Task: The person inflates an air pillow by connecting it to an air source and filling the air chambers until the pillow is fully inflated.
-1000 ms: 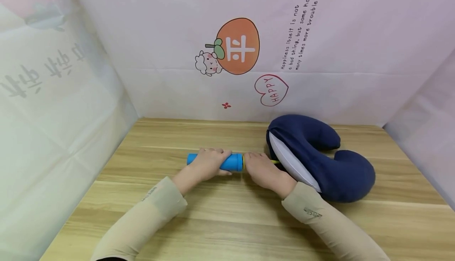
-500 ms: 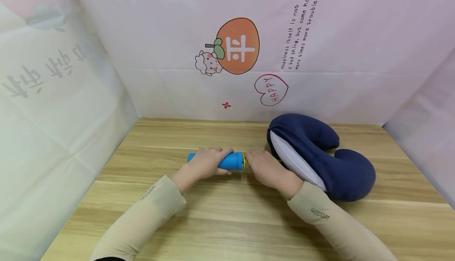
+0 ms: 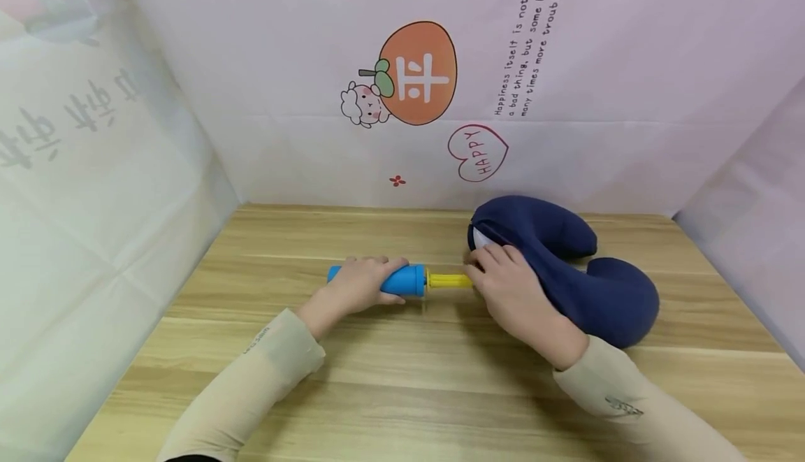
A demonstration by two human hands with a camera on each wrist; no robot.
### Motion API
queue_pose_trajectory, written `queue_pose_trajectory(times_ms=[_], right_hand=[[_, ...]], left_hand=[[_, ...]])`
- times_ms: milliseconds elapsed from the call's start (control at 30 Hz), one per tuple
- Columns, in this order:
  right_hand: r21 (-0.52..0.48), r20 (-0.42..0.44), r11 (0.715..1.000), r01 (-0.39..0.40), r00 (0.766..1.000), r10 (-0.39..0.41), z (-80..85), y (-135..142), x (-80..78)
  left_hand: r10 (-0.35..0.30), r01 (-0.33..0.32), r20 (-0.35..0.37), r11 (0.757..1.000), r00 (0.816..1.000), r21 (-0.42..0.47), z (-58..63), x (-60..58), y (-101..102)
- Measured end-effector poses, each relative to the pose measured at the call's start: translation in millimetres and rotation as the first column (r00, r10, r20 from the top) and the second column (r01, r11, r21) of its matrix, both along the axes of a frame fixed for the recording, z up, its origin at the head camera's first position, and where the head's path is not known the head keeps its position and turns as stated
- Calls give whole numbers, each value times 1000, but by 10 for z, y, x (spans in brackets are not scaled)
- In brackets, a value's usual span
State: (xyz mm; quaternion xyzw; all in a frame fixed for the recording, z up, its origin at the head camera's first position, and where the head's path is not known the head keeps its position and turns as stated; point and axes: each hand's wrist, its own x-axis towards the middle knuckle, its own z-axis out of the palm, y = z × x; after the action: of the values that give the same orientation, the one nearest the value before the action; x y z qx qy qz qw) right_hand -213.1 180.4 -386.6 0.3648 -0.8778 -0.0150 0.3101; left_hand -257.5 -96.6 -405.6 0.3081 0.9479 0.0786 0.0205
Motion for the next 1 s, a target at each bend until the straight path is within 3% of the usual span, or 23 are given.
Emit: queue_pose_trajectory(times_ms=[100,433,700,1000], right_hand=[[-14,-53,999,33,998,-34,46,83,41],[-46,-116,996,74,990,-79,136,254,90],[-45,-73,986,162,984,-165,179,300,135],[-85,-101,986,142,983,-150,206,349,99]], left_hand=[[4,-4,-7,1000,1000,-1,-17,-6,-22],[-15,16,-20,999,1000,30,11,-8,-19],[-14,15,-26,999,1000,31,20,-9,-11],[-3,4,-40,999,999,43,9,-32,-111]])
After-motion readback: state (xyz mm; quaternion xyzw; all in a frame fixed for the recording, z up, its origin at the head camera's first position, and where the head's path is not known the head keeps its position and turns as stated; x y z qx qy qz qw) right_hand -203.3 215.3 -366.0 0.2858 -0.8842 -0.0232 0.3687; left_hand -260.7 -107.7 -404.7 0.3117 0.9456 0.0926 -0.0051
